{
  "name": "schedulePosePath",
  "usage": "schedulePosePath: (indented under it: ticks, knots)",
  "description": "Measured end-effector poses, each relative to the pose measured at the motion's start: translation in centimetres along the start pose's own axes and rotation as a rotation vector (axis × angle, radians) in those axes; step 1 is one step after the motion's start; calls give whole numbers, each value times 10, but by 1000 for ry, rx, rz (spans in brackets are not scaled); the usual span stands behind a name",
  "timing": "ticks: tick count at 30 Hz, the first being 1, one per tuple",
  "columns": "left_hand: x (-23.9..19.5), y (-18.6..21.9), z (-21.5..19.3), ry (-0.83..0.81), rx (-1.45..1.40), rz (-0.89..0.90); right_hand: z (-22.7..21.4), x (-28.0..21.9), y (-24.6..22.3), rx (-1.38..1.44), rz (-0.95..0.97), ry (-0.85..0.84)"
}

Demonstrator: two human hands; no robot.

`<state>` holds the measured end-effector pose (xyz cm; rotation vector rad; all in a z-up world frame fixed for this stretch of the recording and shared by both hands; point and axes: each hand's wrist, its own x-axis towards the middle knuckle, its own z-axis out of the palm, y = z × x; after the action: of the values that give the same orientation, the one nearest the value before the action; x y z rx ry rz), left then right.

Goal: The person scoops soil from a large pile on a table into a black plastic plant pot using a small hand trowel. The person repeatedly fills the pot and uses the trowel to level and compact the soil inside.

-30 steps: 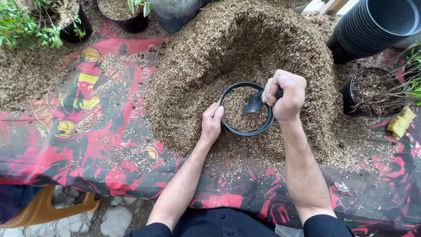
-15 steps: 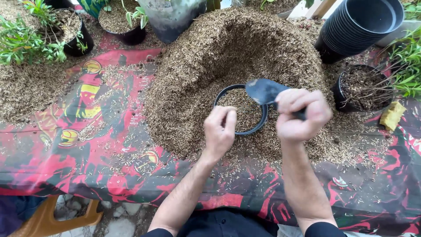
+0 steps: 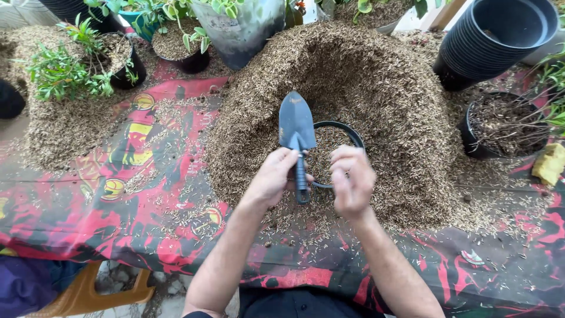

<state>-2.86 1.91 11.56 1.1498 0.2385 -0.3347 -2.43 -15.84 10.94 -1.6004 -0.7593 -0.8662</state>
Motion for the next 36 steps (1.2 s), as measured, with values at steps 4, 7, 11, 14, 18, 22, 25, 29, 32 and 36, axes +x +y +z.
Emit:
schedulePosePath:
  ticks: [4, 7, 11, 14, 18, 22, 25, 29, 32, 36]
  knots:
    - [6, 0, -46, 82, 233, -31, -16, -4, 30, -376, 136, -52]
    - [-16, 19, -50, 131, 516, 14, -18, -12, 40, -527, 171, -113]
    - [-25, 26, -65, 205, 793, 1, -15, -21, 45, -553, 250, -120]
    - [-31, 33, -76, 229, 1070, -18, -15, -27, 47, -523, 300, -89]
    - [-28, 30, -87, 337, 1581, 2, -16, -26, 48, -494, 332, -69]
    - [-34, 40, -84, 391, 1723, -39, -16, -28, 52, -490, 335, -75]
    - [-42, 50, -75, 399, 1790, -3, -17, -29, 52, -490, 339, -80]
    - [-53, 65, -71, 382, 1768, -24, -17, -31, 54, -470, 380, -64]
    - [-54, 68, -71, 336, 1787, -58, -17, -33, 56, -453, 401, -49]
    - [-35, 64, -67, 293, 1762, -120, -17, -31, 52, -442, 421, -65]
